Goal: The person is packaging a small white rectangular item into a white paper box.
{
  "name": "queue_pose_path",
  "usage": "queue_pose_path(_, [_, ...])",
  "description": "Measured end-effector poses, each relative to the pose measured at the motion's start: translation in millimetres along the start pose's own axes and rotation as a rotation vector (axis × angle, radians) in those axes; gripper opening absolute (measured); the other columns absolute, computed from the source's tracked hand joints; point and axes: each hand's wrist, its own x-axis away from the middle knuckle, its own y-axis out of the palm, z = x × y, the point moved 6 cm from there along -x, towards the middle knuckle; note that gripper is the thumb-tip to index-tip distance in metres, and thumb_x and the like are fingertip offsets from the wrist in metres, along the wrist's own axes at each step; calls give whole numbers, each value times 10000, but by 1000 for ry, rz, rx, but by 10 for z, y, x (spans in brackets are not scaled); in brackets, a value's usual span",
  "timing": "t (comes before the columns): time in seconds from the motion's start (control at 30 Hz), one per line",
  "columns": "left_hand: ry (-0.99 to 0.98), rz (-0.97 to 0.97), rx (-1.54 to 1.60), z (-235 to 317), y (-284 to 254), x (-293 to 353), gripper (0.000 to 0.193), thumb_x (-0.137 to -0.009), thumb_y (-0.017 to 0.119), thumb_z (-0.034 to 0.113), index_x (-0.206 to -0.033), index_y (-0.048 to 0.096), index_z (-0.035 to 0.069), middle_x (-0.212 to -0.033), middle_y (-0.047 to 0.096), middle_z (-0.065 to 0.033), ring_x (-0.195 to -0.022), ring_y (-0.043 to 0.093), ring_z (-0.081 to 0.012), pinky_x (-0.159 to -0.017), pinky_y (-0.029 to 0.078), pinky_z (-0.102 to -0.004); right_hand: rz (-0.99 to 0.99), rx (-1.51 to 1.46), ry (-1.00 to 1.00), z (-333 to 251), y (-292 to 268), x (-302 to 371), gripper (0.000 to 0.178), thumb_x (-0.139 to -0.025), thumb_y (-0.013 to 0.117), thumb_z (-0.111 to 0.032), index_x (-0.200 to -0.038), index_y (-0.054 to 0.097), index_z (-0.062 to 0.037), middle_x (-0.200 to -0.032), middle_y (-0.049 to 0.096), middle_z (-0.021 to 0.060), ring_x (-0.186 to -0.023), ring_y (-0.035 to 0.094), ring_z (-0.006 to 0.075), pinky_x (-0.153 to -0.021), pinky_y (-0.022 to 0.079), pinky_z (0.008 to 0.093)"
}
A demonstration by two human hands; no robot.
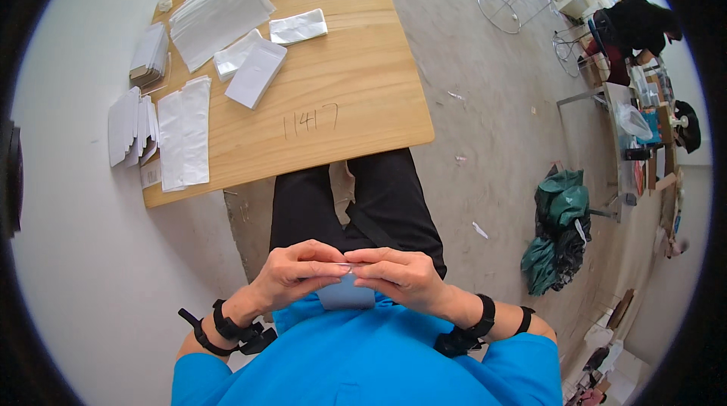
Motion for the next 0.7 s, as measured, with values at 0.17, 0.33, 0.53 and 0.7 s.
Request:
queue_pose_path(0.17, [1,52,42,35,2,-25,278,-854,728,51,-1123,725,122,-1077,686,-76,-908,699,-203,-777,600,-296,89,-128,110,-10,-68,4,281,-821,773,-117,-1083,709,-38,-1167,691,151,-994,710,250,-818,604,319])
queue_pose_path(0.33, [-181,152,76,28,-29,-19,279,-835,744,56,-1112,717,80,-1136,709,-108,-972,715,-236,-819,595,-312,22,-41,61,-11,-128,-23,338,-818,776,-103,-1137,694,-26,-1210,674,166,-1024,702,279,-844,597,335])
queue_pose_path(0.53, [8,110,-12,-18,45,76,258,-838,738,64,-1096,718,70,-1150,704,-131,-999,709,-281,-830,595,-324,-2,56,19,-24,-63,41,335,-803,778,-42,-1123,684,-10,-1176,681,192,-1002,710,290,-840,595,345])
queue_pose_path(0.7, [-72,201,225,-217,-118,73,301,-881,706,68,-1181,702,91,-1179,699,-124,-1044,696,-238,-885,576,-313,-28,-496,352,331,46,90,622,-875,756,-214,-1399,486,-18,-1341,585,184,-1173,620,254,-973,521,357])
